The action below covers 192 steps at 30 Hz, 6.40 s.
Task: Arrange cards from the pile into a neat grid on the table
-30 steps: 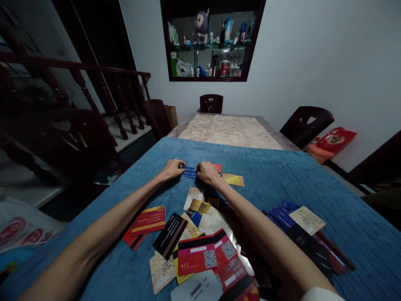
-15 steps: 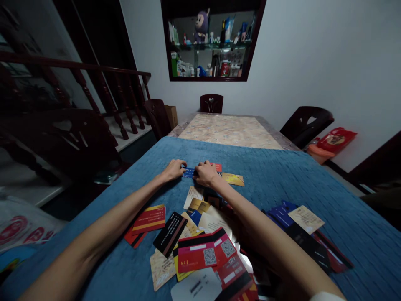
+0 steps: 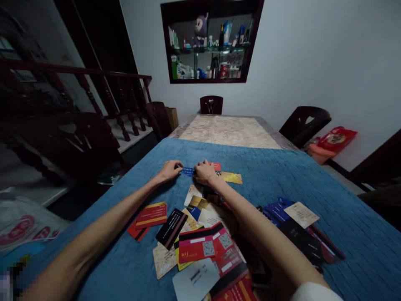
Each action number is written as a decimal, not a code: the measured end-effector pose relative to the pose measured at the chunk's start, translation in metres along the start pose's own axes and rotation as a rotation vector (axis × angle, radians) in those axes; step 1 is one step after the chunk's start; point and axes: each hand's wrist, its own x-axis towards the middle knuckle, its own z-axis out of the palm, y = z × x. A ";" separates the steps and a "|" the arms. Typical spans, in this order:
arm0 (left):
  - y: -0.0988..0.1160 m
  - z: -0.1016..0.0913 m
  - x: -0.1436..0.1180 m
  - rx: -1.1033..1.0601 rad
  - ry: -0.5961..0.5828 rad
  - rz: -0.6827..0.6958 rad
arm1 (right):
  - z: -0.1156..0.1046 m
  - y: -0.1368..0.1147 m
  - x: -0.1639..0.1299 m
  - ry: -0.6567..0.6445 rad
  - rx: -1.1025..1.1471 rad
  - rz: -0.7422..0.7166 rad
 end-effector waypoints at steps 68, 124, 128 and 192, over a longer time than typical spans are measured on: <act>-0.025 -0.007 -0.094 -0.932 0.158 -0.152 | -0.020 -0.099 -0.095 0.283 0.082 -0.305; -0.007 -0.018 -0.056 -0.570 0.354 0.100 | -0.020 -0.037 -0.051 0.331 0.358 0.134; 0.000 -0.021 -0.033 -0.554 0.389 0.083 | -0.019 -0.025 -0.034 0.398 0.367 0.150; -0.005 0.043 0.079 -0.012 0.144 -0.119 | 0.015 0.018 0.053 0.060 0.176 0.368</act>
